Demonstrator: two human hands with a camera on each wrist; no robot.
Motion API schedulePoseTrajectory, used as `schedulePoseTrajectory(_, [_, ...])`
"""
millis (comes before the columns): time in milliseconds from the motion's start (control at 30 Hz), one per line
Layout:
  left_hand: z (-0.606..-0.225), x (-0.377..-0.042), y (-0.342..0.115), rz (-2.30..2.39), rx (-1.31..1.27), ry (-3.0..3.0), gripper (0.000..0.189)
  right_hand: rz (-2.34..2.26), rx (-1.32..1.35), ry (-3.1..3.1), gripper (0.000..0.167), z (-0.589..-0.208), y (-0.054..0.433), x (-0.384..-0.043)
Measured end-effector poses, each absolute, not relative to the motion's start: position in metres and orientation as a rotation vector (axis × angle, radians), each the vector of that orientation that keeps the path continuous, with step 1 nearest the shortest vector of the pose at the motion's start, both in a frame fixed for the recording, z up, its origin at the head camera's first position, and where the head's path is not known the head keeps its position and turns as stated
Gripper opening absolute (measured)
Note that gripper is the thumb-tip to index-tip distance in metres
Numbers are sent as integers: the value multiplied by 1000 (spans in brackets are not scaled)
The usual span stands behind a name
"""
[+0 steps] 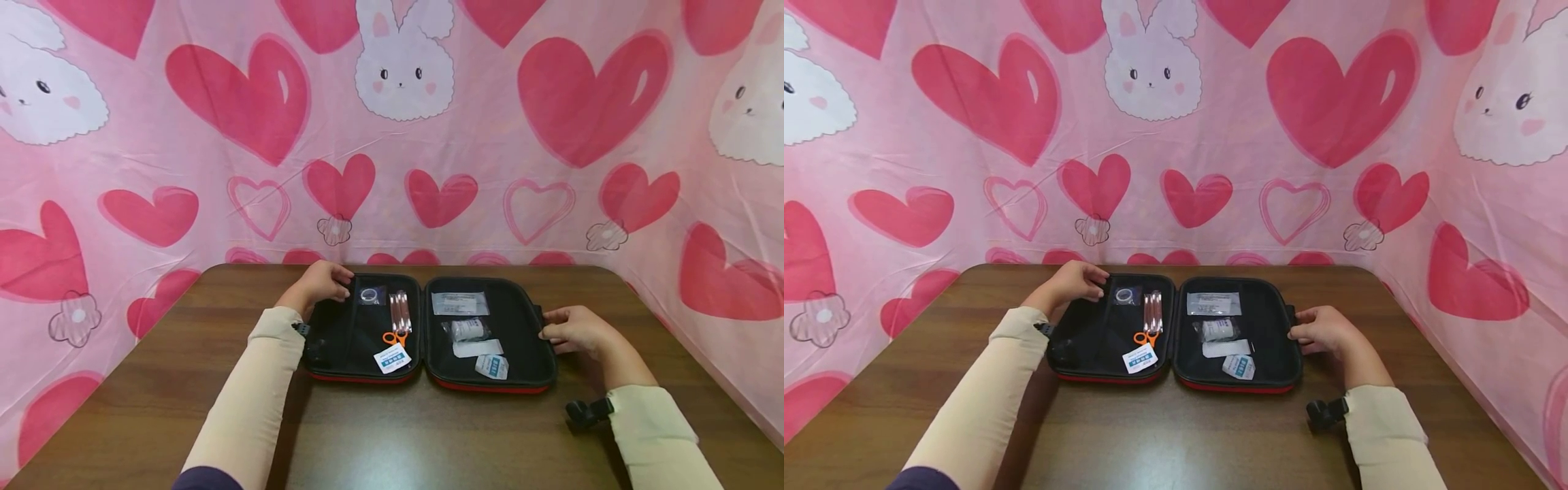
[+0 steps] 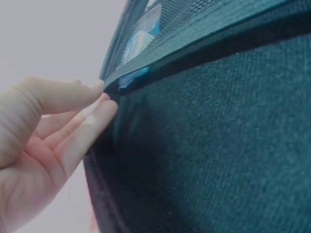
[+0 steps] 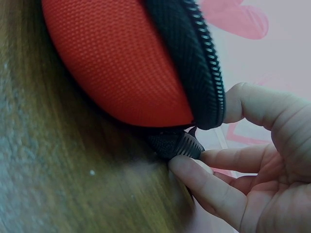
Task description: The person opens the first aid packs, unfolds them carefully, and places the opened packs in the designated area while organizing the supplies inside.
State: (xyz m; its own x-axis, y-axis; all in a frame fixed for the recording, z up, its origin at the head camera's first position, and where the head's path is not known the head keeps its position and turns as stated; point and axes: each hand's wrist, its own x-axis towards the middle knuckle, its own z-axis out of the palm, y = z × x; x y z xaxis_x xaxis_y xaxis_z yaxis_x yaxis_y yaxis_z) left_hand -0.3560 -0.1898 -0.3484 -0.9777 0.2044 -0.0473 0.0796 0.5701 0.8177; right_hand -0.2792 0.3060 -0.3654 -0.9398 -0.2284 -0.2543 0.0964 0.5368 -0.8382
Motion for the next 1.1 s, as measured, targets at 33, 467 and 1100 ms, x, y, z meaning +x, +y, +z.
schedulePoseTrajectory(33, [-347,-355,-190,1378,242,2661,39,-1365,-109,2444,68,-365,306,-279])
schedulePoseTrajectory(467, [-337,-355,-172,1258,481,2708,37,-1356,-95,2438,68,-365,306,-280])
schedulePoseTrajectory(1100, [-342,-364,-123,1011,711,2666,39,-1352,-85,2443,69,-364,305,-279])
